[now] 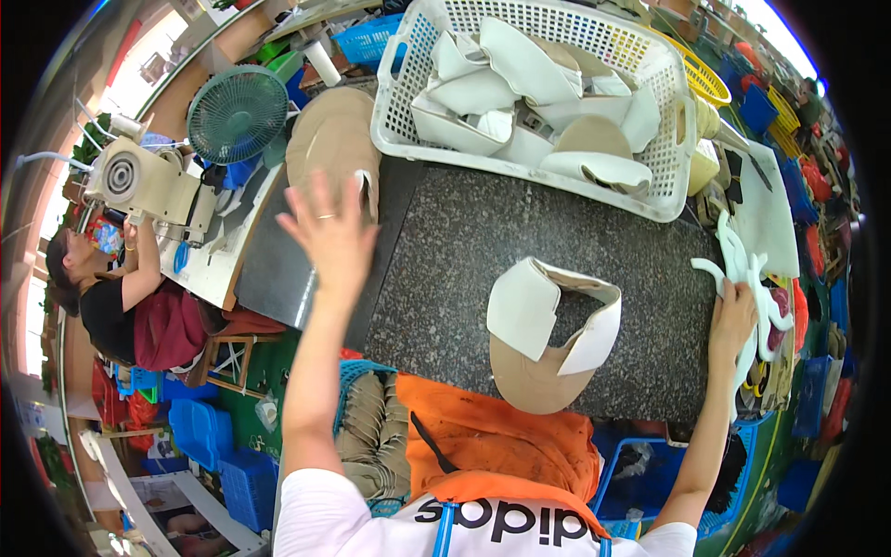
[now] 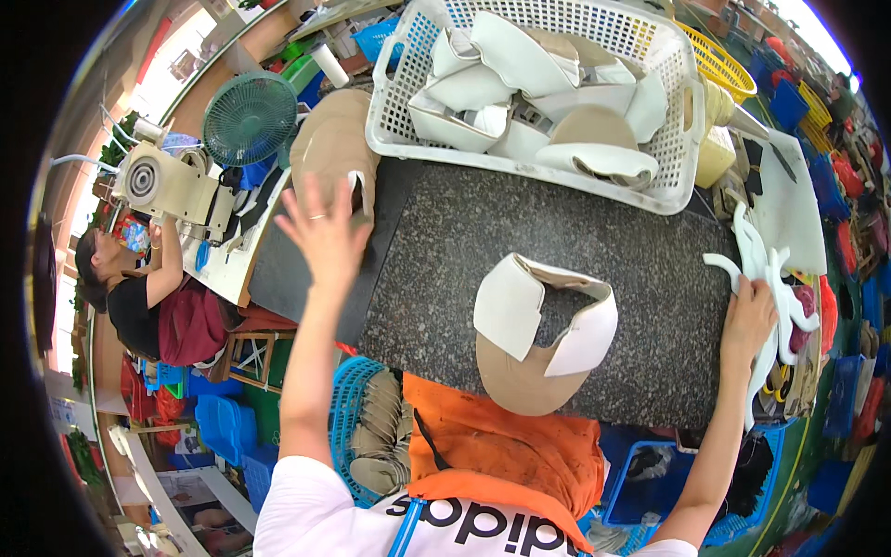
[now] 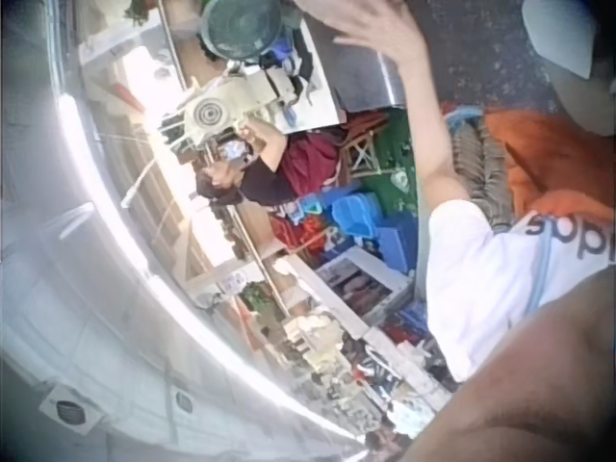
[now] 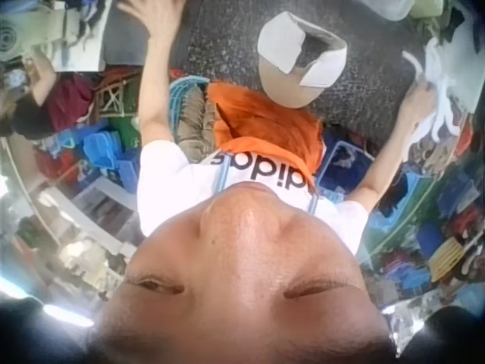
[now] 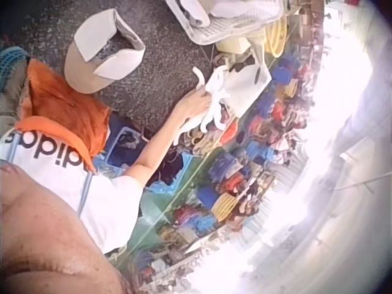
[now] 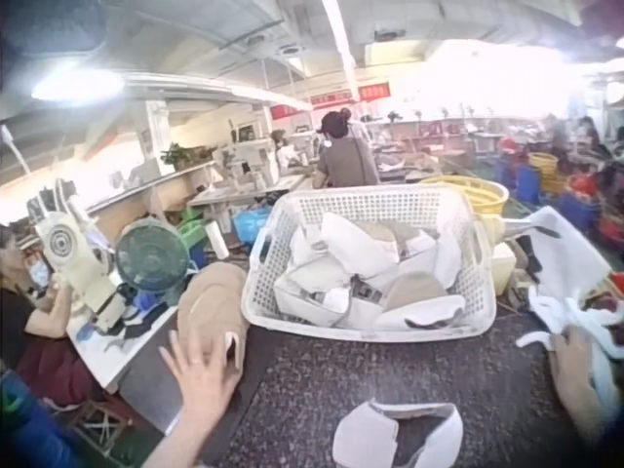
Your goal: The person assembles shoe uppers by inserting foam padding strips into collar linings and fitting the assembled linings into the shoe uppers by hand.
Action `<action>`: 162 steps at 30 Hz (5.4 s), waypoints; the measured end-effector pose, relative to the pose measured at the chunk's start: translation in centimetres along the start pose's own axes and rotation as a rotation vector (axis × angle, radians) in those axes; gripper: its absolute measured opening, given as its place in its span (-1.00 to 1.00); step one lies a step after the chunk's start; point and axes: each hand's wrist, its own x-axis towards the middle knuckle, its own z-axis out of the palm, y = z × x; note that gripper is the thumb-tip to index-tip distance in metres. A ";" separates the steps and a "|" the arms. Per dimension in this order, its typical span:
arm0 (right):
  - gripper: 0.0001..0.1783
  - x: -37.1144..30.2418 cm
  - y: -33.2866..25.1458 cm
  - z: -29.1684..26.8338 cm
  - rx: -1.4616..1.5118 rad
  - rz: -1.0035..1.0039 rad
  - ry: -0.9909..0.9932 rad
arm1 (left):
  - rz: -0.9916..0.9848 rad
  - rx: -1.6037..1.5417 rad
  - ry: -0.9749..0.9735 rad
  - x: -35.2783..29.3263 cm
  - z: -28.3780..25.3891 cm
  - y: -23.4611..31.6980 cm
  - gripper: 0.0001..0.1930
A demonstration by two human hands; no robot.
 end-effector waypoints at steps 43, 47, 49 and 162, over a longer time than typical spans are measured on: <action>-0.78 0.4 2.5 -10.7 0.674 0.362 0.265 | 1.030 -1.112 -0.336 -0.9 -13.4 19.7 -0.46; -0.62 -1.8 -3.6 -13.0 0.737 0.026 0.147 | 0.787 -1.448 -0.181 -4.6 -14.6 26.3 -0.35; -0.74 -4.1 -5.7 -14.7 0.908 -0.167 -0.102 | 0.911 -1.055 0.274 -5.6 -14.5 25.6 -0.36; -0.87 -0.9 -16.4 -10.6 1.219 -0.352 -0.137 | 0.191 -1.307 -0.776 -2.5 -5.7 17.5 -0.72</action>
